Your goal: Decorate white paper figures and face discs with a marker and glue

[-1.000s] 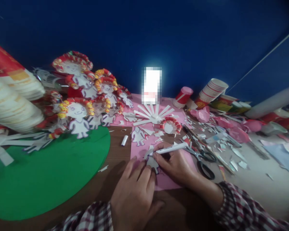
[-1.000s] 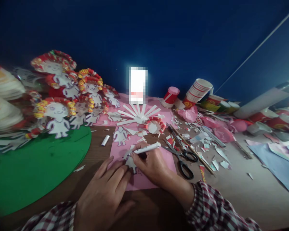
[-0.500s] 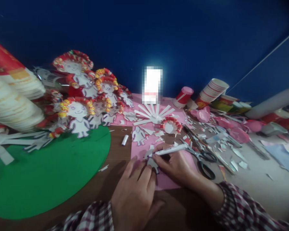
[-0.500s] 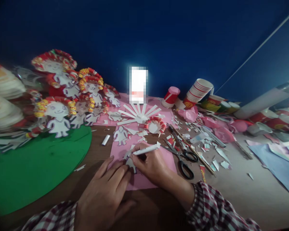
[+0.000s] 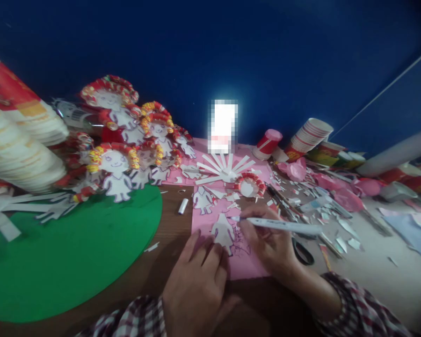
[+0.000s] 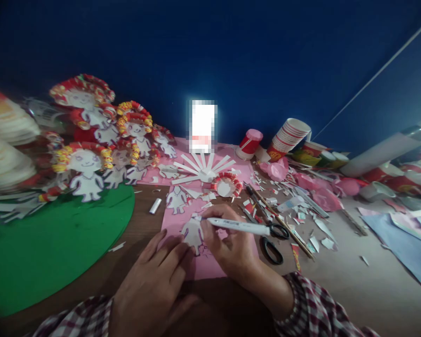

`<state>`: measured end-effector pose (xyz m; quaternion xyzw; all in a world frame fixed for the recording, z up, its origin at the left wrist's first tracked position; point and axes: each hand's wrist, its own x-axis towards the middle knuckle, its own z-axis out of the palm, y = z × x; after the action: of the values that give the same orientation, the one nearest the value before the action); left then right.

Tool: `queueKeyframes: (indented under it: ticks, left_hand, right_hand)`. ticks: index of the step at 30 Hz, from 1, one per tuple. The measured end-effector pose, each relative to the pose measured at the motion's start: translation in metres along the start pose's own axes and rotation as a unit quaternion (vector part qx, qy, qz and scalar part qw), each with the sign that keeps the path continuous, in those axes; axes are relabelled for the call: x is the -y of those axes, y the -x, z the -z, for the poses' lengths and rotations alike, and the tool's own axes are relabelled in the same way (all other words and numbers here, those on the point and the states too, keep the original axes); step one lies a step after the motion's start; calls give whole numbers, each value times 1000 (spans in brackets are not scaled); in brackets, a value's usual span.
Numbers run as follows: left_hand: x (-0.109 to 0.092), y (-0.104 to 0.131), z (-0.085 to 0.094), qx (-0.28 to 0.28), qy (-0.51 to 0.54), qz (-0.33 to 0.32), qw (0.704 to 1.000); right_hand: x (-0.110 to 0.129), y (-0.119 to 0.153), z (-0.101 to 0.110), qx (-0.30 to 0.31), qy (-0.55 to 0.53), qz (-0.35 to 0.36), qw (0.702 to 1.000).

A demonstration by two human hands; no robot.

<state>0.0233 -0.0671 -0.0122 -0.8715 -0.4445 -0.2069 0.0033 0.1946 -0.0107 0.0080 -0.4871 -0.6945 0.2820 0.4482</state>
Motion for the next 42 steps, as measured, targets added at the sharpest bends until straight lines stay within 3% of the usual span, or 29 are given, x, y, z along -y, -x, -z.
queueKeyframes:
  ticks: [3, 5, 12, 18, 23, 27, 33, 38, 42]
  left_hand:
    - [1, -1, 1, 17, 2, -6, 1000]
    - [2, -2, 3, 33, 5, -12, 999]
    - [1, -2, 5, 7, 11, -11, 1000]
    - [15, -10, 13, -16, 105, -16, 994]
    - [52, -32, 20, -63, 98, 103, 988]
    - [73, -48, 23, -11, 148, 138, 979]
    - [75, -75, 23, 107, 272, 144, 945]
    - [77, -88, 16, 149, 318, 151, 924]
    - [76, -87, 10, 160, 312, 145, 925]
  right_hand:
    - [0, 1, -8, 83, 8, -10, 996]
    - [-2, 2, -12, 102, -10, -44, 994]
    - [-12, 4, -13, 105, -24, -95, 990]
    - [-11, 2, -12, 82, -10, -87, 993]
    - [2, 0, -8, 41, -35, -113, 992]
    - [11, -2, -5, 21, -62, -124, 990]
    - [16, -6, 0, -1, -55, -134, 989]
    - [17, -6, 2, 11, -35, -144, 989]
    - [15, -5, 0, 21, -47, -151, 987]
